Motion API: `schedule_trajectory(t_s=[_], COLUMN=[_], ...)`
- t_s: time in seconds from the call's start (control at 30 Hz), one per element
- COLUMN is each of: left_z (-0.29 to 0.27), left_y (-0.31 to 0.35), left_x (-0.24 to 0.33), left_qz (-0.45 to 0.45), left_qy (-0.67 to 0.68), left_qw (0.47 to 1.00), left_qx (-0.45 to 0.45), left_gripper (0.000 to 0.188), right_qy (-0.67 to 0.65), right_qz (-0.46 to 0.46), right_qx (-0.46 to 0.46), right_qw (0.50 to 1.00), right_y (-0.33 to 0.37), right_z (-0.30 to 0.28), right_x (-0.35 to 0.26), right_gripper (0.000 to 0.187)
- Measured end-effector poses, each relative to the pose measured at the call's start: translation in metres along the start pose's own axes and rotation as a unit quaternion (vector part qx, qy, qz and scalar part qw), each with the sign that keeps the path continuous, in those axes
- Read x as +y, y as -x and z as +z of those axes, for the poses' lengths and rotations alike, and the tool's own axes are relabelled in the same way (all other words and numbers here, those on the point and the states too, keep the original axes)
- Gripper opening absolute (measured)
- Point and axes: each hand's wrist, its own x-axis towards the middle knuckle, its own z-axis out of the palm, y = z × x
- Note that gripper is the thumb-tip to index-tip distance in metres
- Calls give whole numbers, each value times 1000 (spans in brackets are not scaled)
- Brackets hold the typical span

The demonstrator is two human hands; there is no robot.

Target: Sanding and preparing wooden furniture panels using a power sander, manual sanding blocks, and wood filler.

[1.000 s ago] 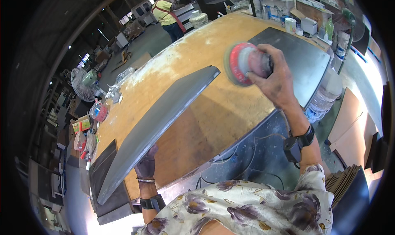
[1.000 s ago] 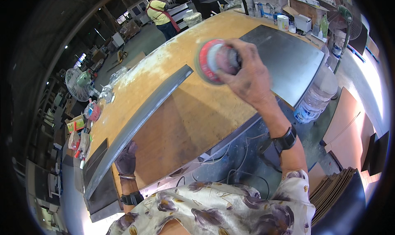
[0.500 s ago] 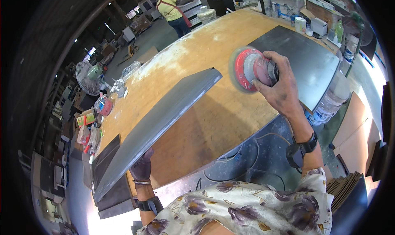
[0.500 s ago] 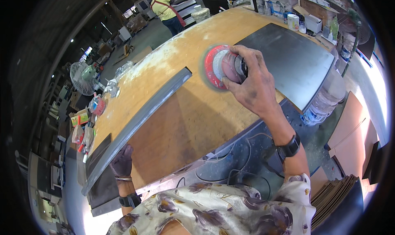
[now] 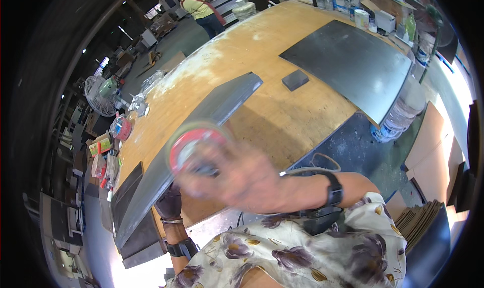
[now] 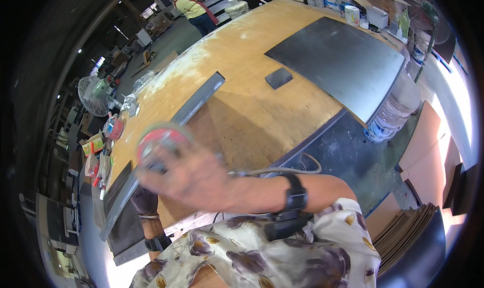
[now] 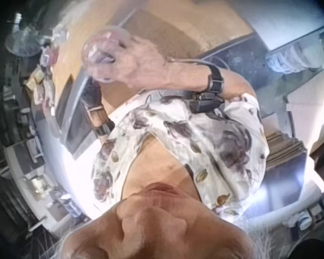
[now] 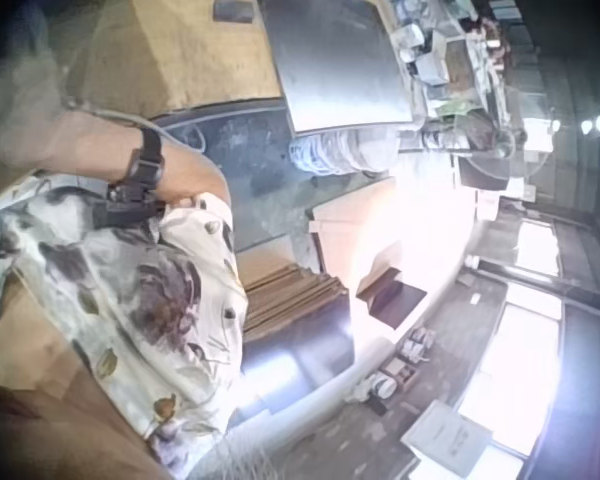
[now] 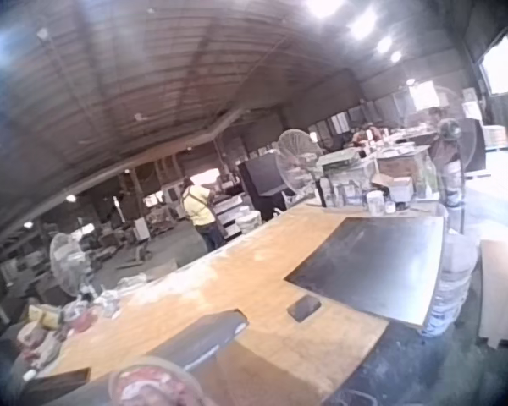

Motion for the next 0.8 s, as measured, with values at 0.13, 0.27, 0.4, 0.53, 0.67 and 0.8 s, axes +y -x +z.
schedule_trajectory(t_s=[0.13, 0.27, 0.4, 0.53, 0.67, 0.8], left_z=[-5, -42, 3, 12, 9, 9], left_y=[1, 11, 1, -2, -8, -11], left_x=[-23, -90, -4, 9, -5, 0], left_qz=[21, -44, -125, -165, -151, -161], left_qy=[-20, 154, 511, 511, 526, 487], left_qw=[999, 987, 850, 843, 837, 858], left_qx=[-21, -8, -44, 32, 12, 33], left_gripper=[30, 28, 43, 30, 35, 36], right_qy=[-74, -82, 8, 68, 125, 111], right_qz=[-31, -58, 38, 144, 194, 182], right_qx=[-15, -3, -68, 16, 51, 85], right_qw=[997, 995, 997, 987, 972, 973], right_y=[-8, -17, -1, 5, 12, 11], right_z=[27, 18, -27, -62, -80, -82], right_x=[-39, -26, 44, 105, 129, 112], right_gripper=[35, 27, 44, 56, 57, 59])
